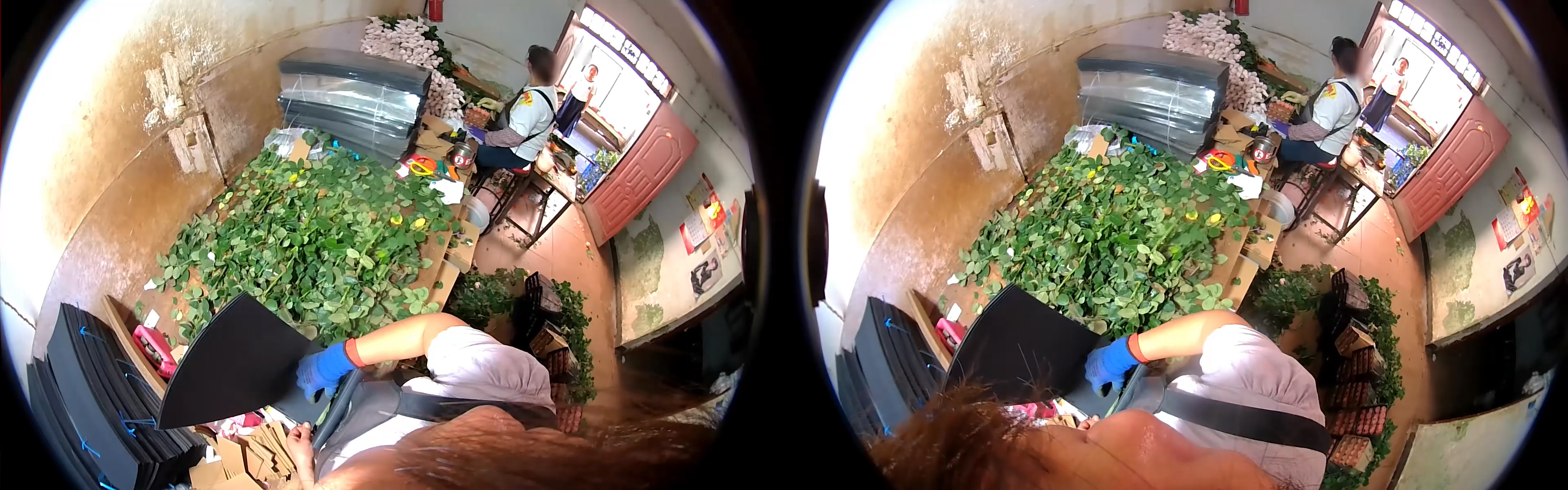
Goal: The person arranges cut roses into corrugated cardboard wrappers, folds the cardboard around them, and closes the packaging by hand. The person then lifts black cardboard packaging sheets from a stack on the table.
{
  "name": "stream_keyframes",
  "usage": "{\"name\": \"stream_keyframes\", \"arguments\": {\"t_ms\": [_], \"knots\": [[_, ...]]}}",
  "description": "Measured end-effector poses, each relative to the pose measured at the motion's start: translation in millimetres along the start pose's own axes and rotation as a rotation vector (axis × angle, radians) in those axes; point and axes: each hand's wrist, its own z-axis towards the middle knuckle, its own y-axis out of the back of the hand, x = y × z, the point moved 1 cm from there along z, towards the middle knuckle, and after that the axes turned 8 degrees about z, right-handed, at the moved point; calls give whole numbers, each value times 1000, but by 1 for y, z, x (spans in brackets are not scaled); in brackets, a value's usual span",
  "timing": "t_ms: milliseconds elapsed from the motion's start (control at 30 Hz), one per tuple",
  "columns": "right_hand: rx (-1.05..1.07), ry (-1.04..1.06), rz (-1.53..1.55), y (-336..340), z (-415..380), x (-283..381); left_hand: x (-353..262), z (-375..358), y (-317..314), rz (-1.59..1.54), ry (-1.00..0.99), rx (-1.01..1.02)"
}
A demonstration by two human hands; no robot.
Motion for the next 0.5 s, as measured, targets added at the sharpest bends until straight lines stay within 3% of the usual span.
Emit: {"name": "stream_keyframes", "arguments": {"t_ms": [300, 400, 500], "knots": [[-190, 125, -139, -17, -9, 0, 0, -19, -5, -20, -63, -48], [-115, 85, -120, -12, -9, 4, 4, -14, -5, -54, -29, -13], [-218, 108, 37, -18, -9, 1, 2, -10, -3, 17, -4, 12]]}}
